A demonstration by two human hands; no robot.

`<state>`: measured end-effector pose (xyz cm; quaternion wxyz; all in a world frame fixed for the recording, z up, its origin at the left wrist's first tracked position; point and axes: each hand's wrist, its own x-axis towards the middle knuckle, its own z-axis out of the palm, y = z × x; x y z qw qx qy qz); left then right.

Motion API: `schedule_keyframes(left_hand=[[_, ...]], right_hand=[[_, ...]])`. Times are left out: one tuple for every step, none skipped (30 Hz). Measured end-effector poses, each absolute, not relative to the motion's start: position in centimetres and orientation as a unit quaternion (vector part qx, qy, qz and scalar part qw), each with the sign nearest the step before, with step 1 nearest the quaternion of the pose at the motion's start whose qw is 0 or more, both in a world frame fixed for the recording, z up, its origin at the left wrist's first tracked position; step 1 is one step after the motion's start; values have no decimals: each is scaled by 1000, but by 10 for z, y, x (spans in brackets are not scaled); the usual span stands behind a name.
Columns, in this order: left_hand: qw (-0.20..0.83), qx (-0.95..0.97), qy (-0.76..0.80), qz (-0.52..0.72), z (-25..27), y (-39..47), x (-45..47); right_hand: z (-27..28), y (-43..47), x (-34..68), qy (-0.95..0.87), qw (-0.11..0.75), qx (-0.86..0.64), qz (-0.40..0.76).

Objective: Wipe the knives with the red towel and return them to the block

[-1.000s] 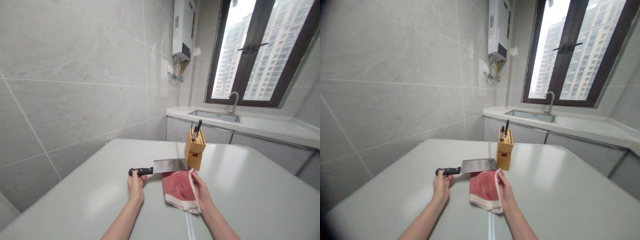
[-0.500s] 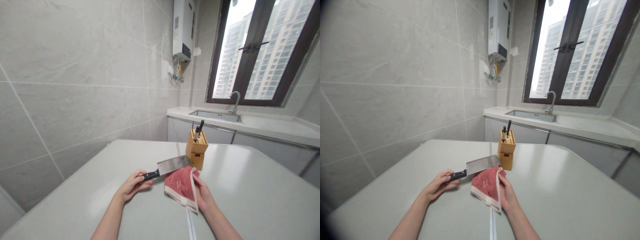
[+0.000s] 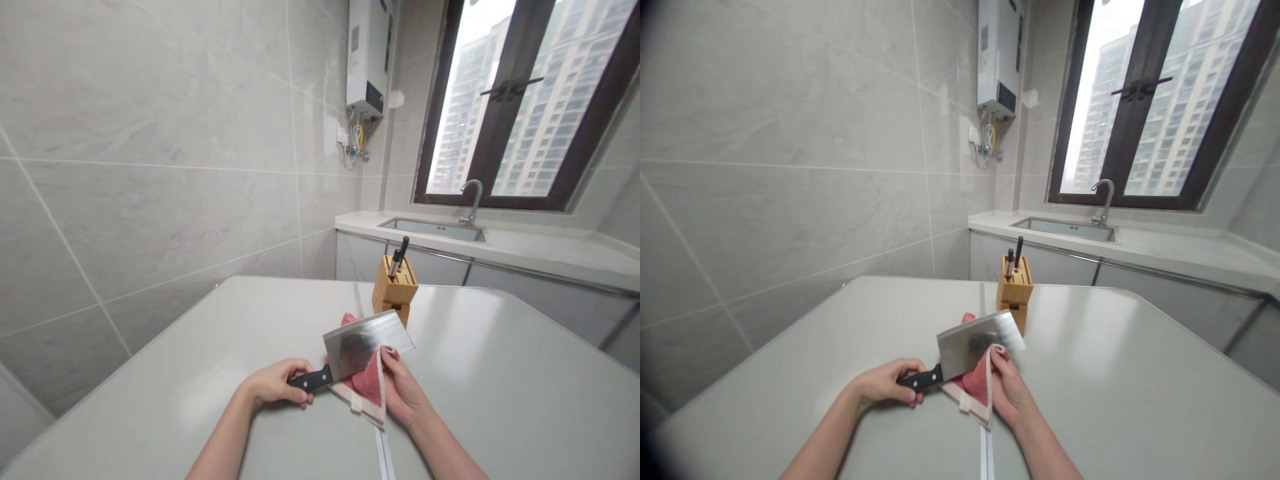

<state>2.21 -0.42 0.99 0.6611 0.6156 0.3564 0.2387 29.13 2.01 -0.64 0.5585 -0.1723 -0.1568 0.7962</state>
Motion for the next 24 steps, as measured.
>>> schedule_keyframes(left_hand=[[661,615,351,247,7,-3,23],[662,614,346,258,4,-3,23],[660,612,341,270,2,-2,24],[658,612,338,281,0,-2,25],[654,612,337,292,-1,-2,26],[649,613,336,299,-1,-3,27],[642,617,337,305,-1,-3,28],[634,622,340,310,0,-3,30],[625,627,344,314,0,-4,31],[615,632,349,318,1,-4,32],[606,635,354,321,1,-4,33],[600,637,359,324,1,-4,34],[595,638,364,327,0,-3,35],[592,638,368,328,-1,-3,35],[590,638,370,329,-1,-2,36],[589,638,372,329,-2,-2,36],[589,638,371,330,-3,-1,36],[589,638,370,331,-4,-1,36],[590,638,368,332,-4,-1,36],[590,637,367,334,-4,-1,37],[589,637,365,338,-4,-1,38],[588,637,363,341,-4,-2,40],[588,637,361,344,-3,-2,43],[591,636,356,346,-3,-3,46]], right_hand=[[-5,19,290,-155,558,-172,797],[-3,18,290,-149,559,-172,798],[-1,18,290,-140,559,-170,799],[1,17,290,-129,559,-167,802],[3,17,290,-119,556,-163,806],[5,17,291,-115,551,-158,811],[6,17,292,-115,545,-153,817],[7,18,294,-119,539,-148,820],[7,18,295,-127,536,-146,822],[6,19,296,-137,533,-146,822],[5,19,297,-146,530,-150,822],[2,20,297,-156,525,-158,822],[0,21,296,-168,519,-167,821],[-3,21,295,-183,515,-177,819],[-5,21,293,-200,515,-184,813],[-6,21,291,-219,520,-189,804],[-7,20,289,-238,527,-192,793],[-7,19,286,-255,533,-195,783],[-6,17,284,-270,536,-196,776],[-5,15,282,-282,534,-195,773],[-2,13,280,-293,529,-193,772],[0,11,278,-303,524,-189,773],[3,9,277,-313,521,-185,772],[5,8,276,-323,520,-182,770]])
